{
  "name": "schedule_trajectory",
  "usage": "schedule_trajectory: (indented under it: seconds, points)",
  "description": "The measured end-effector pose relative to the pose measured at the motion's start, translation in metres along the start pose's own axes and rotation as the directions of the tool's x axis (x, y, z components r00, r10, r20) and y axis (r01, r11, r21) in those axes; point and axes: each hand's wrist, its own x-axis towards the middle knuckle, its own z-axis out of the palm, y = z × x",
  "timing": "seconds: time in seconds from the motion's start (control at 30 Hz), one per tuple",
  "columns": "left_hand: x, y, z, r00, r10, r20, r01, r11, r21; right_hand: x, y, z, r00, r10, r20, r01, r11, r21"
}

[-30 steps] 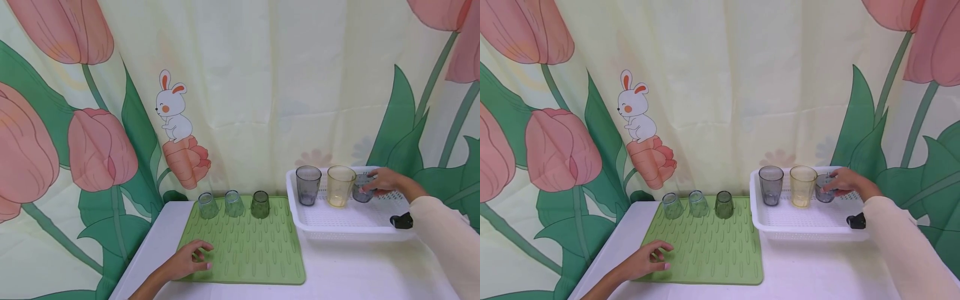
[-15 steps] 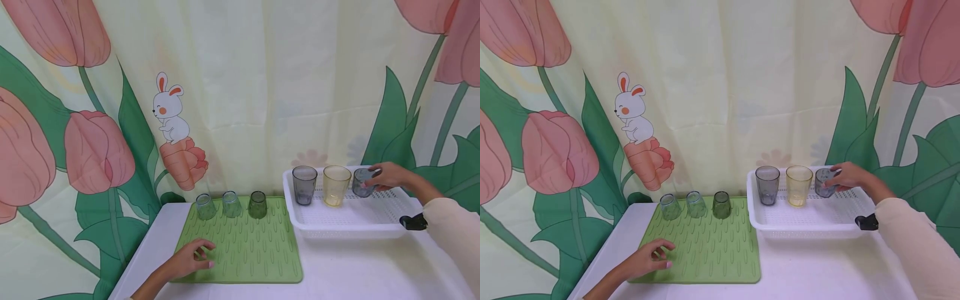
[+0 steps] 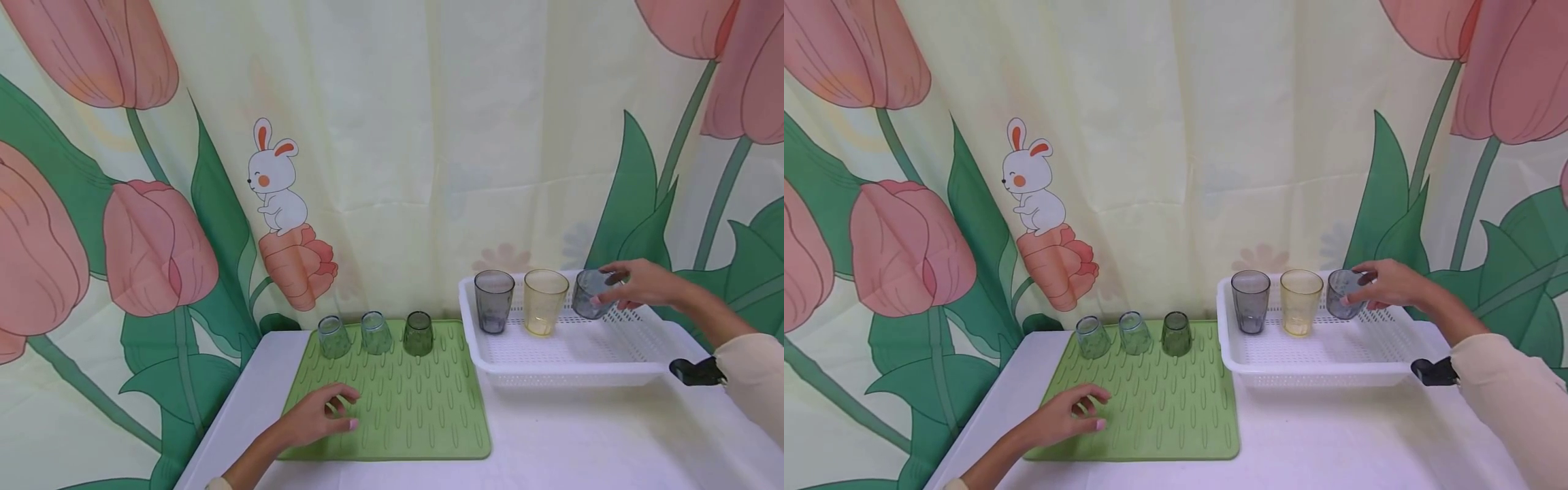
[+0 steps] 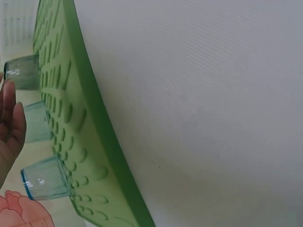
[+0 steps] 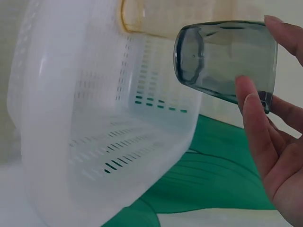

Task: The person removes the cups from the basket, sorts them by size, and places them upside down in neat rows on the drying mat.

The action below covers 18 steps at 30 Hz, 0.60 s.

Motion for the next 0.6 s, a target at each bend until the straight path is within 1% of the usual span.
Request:
schedule_trajectory:
  seconds: [0.3,0.47,0.6]
  points:
    - [0.006,0.014,0.0,0.999,0.051,-0.015,-0.051,0.999,0.017,-0.019,-0.033,-0.002,0.995,-0.069,-0.071,0.068,0.998,-0.015]
    - [0.009,0.024,-0.001,0.998,0.059,-0.021,-0.059,0.998,0.003,-0.033,-0.058,0.0,0.984,-0.137,-0.116,0.134,0.99,-0.034]
    - [0.013,0.033,0.0,0.997,0.074,-0.032,-0.073,0.997,0.017,-0.044,-0.078,0.005,0.978,-0.169,-0.126,0.169,0.986,-0.007]
